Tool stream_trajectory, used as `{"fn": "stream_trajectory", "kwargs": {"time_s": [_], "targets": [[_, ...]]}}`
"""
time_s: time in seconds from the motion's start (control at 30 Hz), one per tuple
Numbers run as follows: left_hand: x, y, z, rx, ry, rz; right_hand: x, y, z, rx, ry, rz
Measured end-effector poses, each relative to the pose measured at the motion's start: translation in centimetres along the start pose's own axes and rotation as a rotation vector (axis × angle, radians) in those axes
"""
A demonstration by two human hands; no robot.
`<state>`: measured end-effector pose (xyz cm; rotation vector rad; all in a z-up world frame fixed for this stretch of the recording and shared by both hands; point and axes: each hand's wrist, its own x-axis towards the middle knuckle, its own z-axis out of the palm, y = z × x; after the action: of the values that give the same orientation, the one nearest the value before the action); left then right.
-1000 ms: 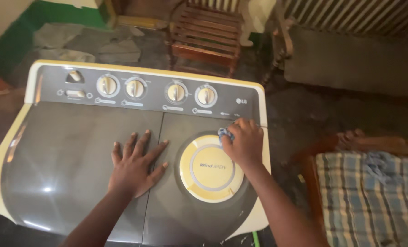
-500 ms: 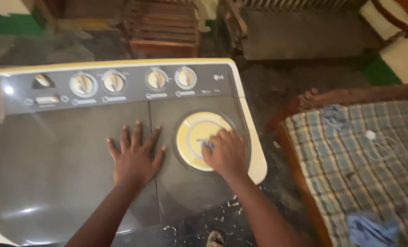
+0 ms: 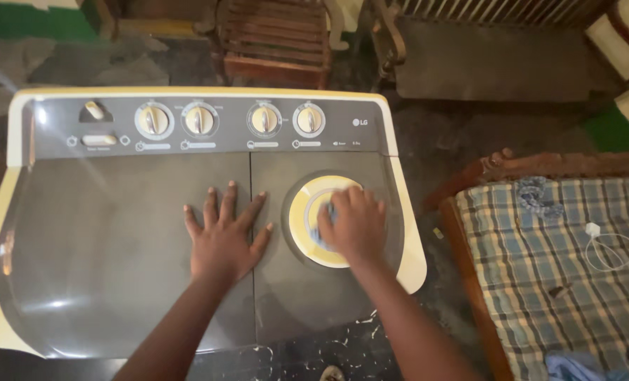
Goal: The person wipes the exterior of a top-loading washing machine with a cloth. They clean the front panel, sides, and top control panel, moving the cloth across the surfaces in repeated strokes.
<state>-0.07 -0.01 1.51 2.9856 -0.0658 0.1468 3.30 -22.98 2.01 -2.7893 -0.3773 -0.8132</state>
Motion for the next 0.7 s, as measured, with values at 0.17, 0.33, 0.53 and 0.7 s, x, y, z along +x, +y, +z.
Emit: {"fn": "stream_trajectory", "kwargs": {"time_s": [0.17, 0.33, 0.53, 0.7], "targets": [[0.1, 0.4, -0.1, 0.014, -0.024, 0.006, -5.1, -1.2, -3.0, 0.139, 0.094, -0.146], [0.0, 0.1, 0.3, 0.016, 0.015, 0.014, -1.9, 0.3, -0.1, 0.136, -0.061, -0.097], [0.2, 0.4, -0.4, 0.01, -0.037, -0.021, 6.1, 1.1, 4.6, 0.034, 0.154, -0.138], [1.3, 0.6, -0.9, -0.015, -0.101, -0.077, 11.2, 2.3, 8.3, -0.014, 0.246, -0.17]]}}
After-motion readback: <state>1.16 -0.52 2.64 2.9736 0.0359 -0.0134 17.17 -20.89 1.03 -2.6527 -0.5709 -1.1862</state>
